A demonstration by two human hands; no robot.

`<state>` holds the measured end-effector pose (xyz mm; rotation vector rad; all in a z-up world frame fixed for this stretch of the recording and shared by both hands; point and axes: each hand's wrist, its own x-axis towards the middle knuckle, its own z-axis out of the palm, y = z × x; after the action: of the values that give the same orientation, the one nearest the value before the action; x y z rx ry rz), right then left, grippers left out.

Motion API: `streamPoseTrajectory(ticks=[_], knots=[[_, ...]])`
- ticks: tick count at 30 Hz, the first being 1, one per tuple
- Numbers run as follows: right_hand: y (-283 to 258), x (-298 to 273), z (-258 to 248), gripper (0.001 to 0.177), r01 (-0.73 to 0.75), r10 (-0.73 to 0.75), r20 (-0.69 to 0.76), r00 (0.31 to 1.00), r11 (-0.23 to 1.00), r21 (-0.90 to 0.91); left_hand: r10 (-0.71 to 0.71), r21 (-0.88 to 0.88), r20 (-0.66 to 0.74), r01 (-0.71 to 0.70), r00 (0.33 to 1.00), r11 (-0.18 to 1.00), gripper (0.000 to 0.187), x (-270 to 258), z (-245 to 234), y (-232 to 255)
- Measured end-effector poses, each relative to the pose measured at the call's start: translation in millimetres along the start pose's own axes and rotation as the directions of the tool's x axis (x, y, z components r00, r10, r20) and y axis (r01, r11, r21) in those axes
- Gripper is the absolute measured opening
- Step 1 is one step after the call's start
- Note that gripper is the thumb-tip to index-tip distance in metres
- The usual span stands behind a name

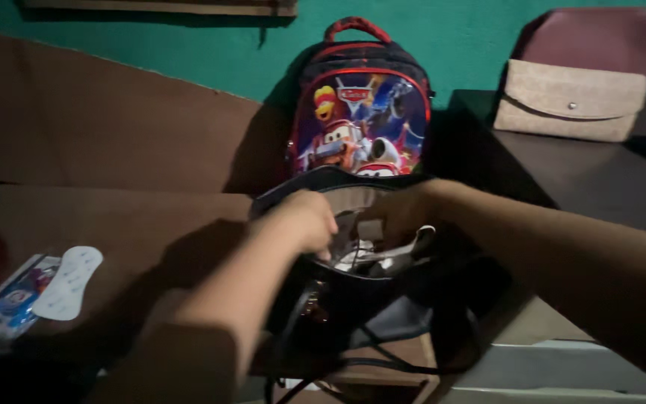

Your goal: The person packs a black handbag with various items including a hair clip, sunglasses, a charger, a wallet, and a small bottle. They then move to a shelf and pick up several toiletries.

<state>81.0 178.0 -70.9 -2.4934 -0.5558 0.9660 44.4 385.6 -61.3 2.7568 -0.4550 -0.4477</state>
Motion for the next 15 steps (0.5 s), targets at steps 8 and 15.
streamPoseTrajectory(ticks=[8, 15], knots=[[64.0, 94.5, -1.6, 0.046, 0.006, 0.021, 0.125, 0.992, 0.978, -0.210, 0.014, 0.451, 0.426, -0.226, 0.905, 0.863, 0.038, 12.6, 23.2, 13.9], [84.9, 154.1, 12.9, 0.054, 0.069, 0.034, 0.154, 0.988, 0.782, -0.620, -0.018, 0.475, 0.441, -0.216, 0.897, 0.853, 0.047, 11.4, 39.0, 6.6]])
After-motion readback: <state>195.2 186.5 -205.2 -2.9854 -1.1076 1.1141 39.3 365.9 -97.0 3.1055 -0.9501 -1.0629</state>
